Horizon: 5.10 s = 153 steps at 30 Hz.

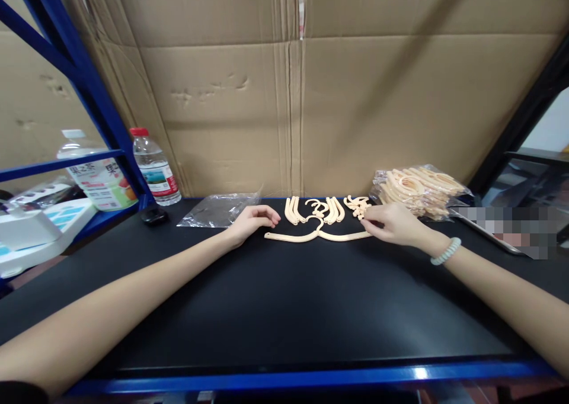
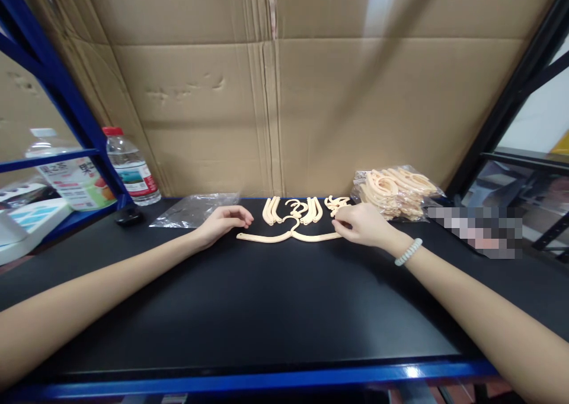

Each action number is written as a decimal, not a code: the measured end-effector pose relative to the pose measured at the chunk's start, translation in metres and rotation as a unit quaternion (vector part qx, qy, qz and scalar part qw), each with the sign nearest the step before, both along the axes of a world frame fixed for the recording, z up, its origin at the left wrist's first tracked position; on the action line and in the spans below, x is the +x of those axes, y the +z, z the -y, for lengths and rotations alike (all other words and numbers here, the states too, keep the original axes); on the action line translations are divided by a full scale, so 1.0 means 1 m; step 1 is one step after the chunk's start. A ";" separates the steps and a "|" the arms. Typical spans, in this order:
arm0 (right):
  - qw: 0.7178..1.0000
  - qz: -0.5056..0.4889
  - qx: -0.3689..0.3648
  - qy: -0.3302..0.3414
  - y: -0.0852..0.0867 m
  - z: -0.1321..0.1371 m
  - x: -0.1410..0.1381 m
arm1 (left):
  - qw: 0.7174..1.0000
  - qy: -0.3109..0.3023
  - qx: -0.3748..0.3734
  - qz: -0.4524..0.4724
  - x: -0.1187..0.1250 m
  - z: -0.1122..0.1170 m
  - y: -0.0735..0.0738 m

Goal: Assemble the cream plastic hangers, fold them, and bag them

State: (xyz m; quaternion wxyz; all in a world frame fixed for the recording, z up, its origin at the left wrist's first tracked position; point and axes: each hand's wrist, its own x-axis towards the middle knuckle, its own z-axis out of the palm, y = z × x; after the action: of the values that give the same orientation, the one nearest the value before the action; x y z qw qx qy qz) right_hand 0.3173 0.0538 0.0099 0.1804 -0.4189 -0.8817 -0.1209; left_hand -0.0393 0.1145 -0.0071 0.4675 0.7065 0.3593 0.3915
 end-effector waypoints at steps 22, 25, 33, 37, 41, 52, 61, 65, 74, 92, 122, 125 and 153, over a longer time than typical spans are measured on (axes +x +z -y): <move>0.999 0.002 0.039 -0.030 0.000 0.002 -0.004 | 1.000 0.000 0.000 -0.024 0.001 0.002 0.003; 0.998 -0.005 0.060 -0.033 -0.001 0.002 -0.003 | 1.000 0.001 0.003 -0.028 0.001 0.002 0.003; 0.992 -0.018 0.117 -0.038 0.000 0.005 -0.007 | 0.998 0.006 0.022 -0.053 0.000 0.001 0.001; 0.994 -0.033 0.095 -0.052 0.000 0.005 -0.009 | 0.996 0.008 0.043 -0.079 0.002 0.000 0.002; 0.996 -0.076 0.006 -0.043 0.005 -0.005 -0.013 | 0.990 -0.007 0.070 -0.123 0.004 -0.003 0.003; 0.990 -0.052 -0.130 -0.005 0.019 -0.081 -0.070 | 0.932 -0.081 0.248 -0.252 0.018 -0.030 0.014; 0.976 -0.037 -0.210 0.037 0.025 -0.090 -0.071 | 0.904 -0.112 0.324 -0.256 0.021 -0.032 0.009; 0.977 -0.031 -0.208 0.038 0.019 -0.087 -0.075 | 0.895 -0.116 0.344 -0.259 0.022 -0.033 0.009; 0.982 -0.058 -0.172 0.045 0.019 -0.087 -0.078 | 0.881 -0.148 0.354 -0.276 0.019 -0.031 0.010; 0.954 -0.267 -0.030 -0.136 0.042 -0.077 -0.066 | 0.860 -0.199 0.346 -0.317 0.021 -0.024 0.023; 0.770 -0.577 -0.272 0.020 0.038 -0.010 -0.063 | 0.991 -0.009 0.055 0.121 0.059 0.034 0.028; 0.729 -0.610 -0.311 0.017 0.027 0.008 -0.070 | 0.979 -0.008 -0.079 0.189 0.059 0.062 0.024; 0.636 -0.542 -0.538 0.110 -0.012 0.041 -0.085 | 0.995 -0.016 -0.040 0.088 0.063 0.102 0.002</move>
State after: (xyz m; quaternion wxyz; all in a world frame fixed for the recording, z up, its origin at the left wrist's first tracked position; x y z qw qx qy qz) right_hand 0.2325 0.0126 -0.0022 0.3806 -0.3323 -0.5738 0.6446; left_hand 0.0234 0.0128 -0.0052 0.5315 0.6558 0.3210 0.4295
